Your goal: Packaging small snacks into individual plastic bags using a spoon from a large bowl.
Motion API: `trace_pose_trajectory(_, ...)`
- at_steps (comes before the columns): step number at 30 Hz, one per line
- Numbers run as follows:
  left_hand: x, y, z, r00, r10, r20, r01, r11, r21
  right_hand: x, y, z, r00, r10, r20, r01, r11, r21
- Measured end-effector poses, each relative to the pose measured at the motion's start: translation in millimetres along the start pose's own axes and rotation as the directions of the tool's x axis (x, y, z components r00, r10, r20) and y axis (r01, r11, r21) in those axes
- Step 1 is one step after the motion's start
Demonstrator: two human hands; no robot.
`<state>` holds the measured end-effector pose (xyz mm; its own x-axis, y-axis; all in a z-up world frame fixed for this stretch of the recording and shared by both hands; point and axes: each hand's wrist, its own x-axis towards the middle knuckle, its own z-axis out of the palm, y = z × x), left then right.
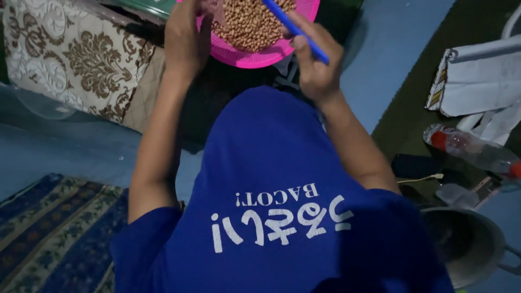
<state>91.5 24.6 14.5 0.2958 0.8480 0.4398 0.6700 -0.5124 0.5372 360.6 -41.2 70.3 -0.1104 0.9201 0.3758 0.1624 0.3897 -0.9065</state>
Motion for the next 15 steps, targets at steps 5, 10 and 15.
trace_pose_trajectory(5, 5, -15, 9, 0.999, -0.028, 0.014, 0.030, 0.993, -0.116, 0, -9, 13, 0.979, -0.144, 0.141, 0.178, 0.948, -0.264)
trace_pose_trajectory(10, 13, -35, 10, 0.999, -0.039, 0.034, 0.044, 0.984, -0.170, 4, -15, 25, 0.974, -0.126, 0.189, 0.190, 0.907, -0.375)
trace_pose_trajectory(15, 30, -33, -15, 0.997, 0.023, 0.071, -0.006, 0.975, -0.224, 4, -21, 43, 0.946, -0.280, -0.163, 0.182, 0.876, -0.447)
